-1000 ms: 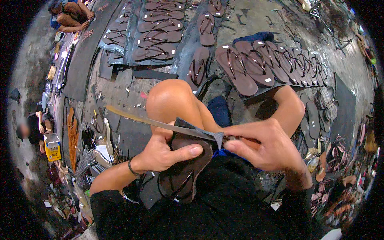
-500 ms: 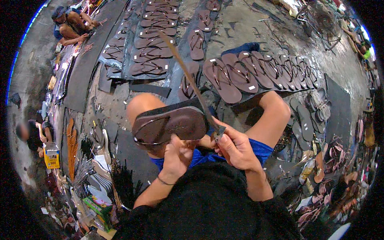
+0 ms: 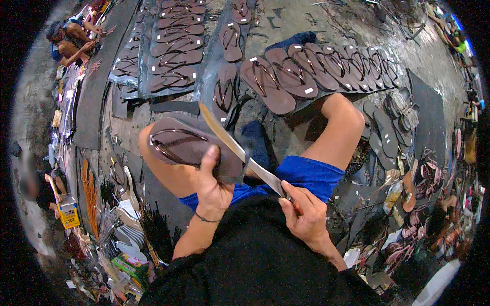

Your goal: The person sits on the floor and uses a knife to trim the edges of brown flip-flops. They repeatedly pick up sandals, scrape the sole edges with the blade, and place them back down among many others.

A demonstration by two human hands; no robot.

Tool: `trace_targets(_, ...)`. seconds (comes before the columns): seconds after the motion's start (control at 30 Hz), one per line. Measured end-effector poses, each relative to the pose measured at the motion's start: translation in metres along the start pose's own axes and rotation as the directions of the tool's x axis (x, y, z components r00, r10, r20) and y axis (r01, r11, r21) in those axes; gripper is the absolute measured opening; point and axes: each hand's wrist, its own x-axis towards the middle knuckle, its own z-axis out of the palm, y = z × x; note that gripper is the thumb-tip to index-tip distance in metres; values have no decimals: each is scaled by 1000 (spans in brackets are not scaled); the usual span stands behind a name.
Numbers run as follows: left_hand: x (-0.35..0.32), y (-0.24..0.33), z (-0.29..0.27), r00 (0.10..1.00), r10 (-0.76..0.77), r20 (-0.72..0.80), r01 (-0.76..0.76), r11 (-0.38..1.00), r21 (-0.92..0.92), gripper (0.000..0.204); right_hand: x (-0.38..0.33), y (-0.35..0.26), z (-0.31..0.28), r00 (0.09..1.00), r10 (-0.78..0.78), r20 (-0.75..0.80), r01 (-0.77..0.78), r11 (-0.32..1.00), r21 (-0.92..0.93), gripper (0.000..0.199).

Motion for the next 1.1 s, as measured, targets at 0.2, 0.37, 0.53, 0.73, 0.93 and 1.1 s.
trace_targets(0.2,-14,0,-21,1000,19,14,-21,981,190,26,18,-13,-3,977,61,205,-73,996,53,31)
trace_targets(0.37,1,0,-10,998,66,-19,-67,997,-32,36,5,-15,-7,984,-5,176,3,1000,11,32)
trace_targets(0.53,-4,0,-35,998,56,-41,-42,961,273,36,-21,-6,-22,949,106,297,-101,994,-30,30)
trace_targets(0.73,-12,-9,-43,962,269,-47,-209,837,506,32,9,7,32,971,1,239,-22,996,88,33)
trace_targets(0.93,-13,-6,-45,983,161,-92,-107,897,429,36,47,20,75,982,-121,145,96,981,166,40)
trace_targets(1.1,-21,-3,-50,993,108,-54,-73,896,438,35,91,20,104,981,-81,176,52,985,163,31)
